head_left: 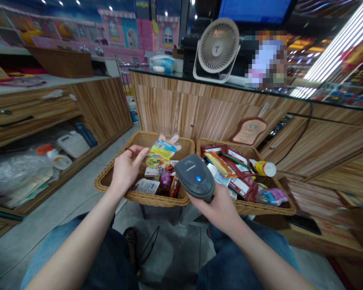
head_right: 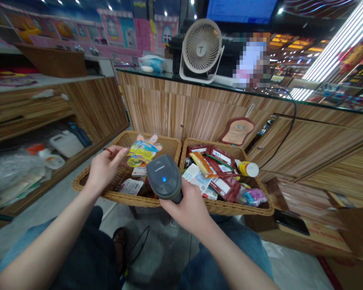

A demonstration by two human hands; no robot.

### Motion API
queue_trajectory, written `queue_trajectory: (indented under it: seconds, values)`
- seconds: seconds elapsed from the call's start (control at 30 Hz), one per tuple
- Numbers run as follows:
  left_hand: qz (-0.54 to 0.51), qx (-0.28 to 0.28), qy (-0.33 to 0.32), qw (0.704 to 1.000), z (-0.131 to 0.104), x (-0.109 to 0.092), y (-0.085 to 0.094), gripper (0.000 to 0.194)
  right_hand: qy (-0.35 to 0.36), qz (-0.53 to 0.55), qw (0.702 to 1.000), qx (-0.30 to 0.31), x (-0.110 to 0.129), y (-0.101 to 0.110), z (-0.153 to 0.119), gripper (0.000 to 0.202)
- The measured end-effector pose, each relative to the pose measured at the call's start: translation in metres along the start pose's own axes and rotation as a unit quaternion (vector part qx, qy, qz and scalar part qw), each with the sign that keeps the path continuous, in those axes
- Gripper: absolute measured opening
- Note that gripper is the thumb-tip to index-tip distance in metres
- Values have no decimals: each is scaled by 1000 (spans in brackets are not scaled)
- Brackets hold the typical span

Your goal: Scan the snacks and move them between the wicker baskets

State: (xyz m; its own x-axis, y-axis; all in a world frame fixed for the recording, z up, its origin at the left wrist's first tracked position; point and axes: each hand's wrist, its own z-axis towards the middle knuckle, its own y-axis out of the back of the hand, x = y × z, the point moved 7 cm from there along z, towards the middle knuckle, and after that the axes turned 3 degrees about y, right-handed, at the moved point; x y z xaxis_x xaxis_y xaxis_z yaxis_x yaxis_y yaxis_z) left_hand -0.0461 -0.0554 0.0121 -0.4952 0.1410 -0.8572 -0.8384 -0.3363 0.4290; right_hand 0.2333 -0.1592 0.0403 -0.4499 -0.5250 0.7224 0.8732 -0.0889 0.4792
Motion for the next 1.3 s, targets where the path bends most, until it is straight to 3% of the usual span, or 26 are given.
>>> queue_trajectory:
  seconds: [0.47, 0.97, 1.13, 1.3]
  values:
    - [-47, 26, 17, 998, 2, 9, -5, 48, 1, 10, 999, 45, 1, -7, -1, 8]
    - [-58, 32, 40, 997, 0, 5, -6, 53, 14, 32, 999, 35, 4, -7, 0, 10]
    - [-131, 61, 54, 988, 0, -18, -17, 49, 55, 76, 995, 34, 11, -6, -3, 15]
    - [-218, 151, 74, 961, -4, -61, -59, 52, 91, 86, 992, 5, 16, 1, -6, 21]
